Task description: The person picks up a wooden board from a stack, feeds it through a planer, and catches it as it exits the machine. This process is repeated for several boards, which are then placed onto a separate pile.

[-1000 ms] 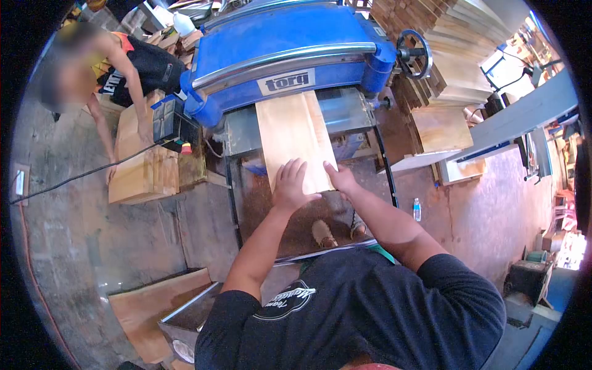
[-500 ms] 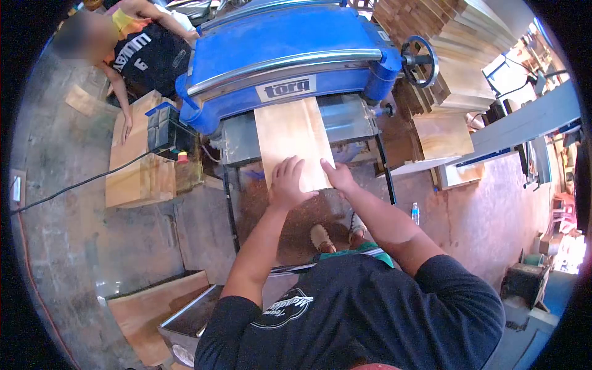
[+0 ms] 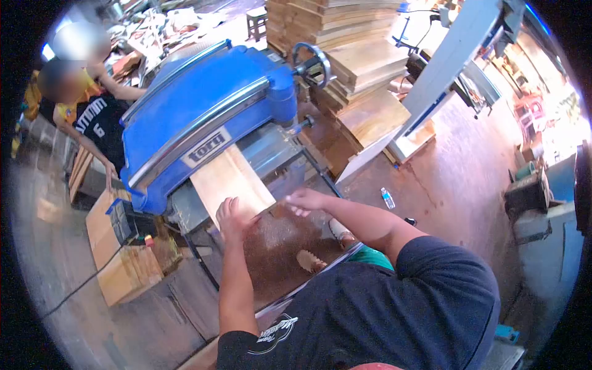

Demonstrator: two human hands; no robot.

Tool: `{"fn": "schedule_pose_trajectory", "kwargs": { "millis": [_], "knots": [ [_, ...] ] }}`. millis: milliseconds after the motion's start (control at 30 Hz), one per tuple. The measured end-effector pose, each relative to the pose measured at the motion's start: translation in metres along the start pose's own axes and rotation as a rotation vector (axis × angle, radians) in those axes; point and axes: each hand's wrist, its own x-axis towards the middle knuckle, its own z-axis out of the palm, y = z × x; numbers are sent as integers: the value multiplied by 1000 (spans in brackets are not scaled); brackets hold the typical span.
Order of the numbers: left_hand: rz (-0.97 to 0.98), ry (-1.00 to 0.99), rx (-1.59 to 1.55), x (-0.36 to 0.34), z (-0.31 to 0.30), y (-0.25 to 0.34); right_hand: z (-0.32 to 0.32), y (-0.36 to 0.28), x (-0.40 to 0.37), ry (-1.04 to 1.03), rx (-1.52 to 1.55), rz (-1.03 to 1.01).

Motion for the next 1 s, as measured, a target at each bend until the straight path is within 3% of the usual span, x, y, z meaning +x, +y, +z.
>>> {"fn": "schedule_pose_trajectory", "kwargs": {
  "millis": [167,300,367,433,467,533,667,733,800,933,1000],
  "knots": [
    [-41,-55,53,12,-7,6,-99,2,-47,286,159,-130],
    [-82,-98,76,19,-3,7,-222,-7,-3,767,-236,-405],
    [-99,-142,106,20,-4,17,-264,-55,-17,890,-457,-287],
    [-246,-157,143,19,2,31,-318,-74,13,1095,-454,-285],
    [-316,-142,123,13,9,40,-339,-87,21,1090,-443,-294],
    [-408,-99,51,0,20,81,-374,-118,29,1251,-603,-220],
    [-455,-157,-63,-38,44,191,-416,-157,25,1152,-800,-118],
    [-479,-169,-87,-63,57,222,-430,-161,24,1113,-811,-118],
    [-610,-302,-185,-87,64,242,-441,-148,20,1069,-829,-111],
    [-602,-331,-207,-98,67,247,-464,-82,6,1165,-549,-489],
    [-621,-284,-253,-92,60,241,-478,-43,-19,1271,-552,-653]
  ]
}}
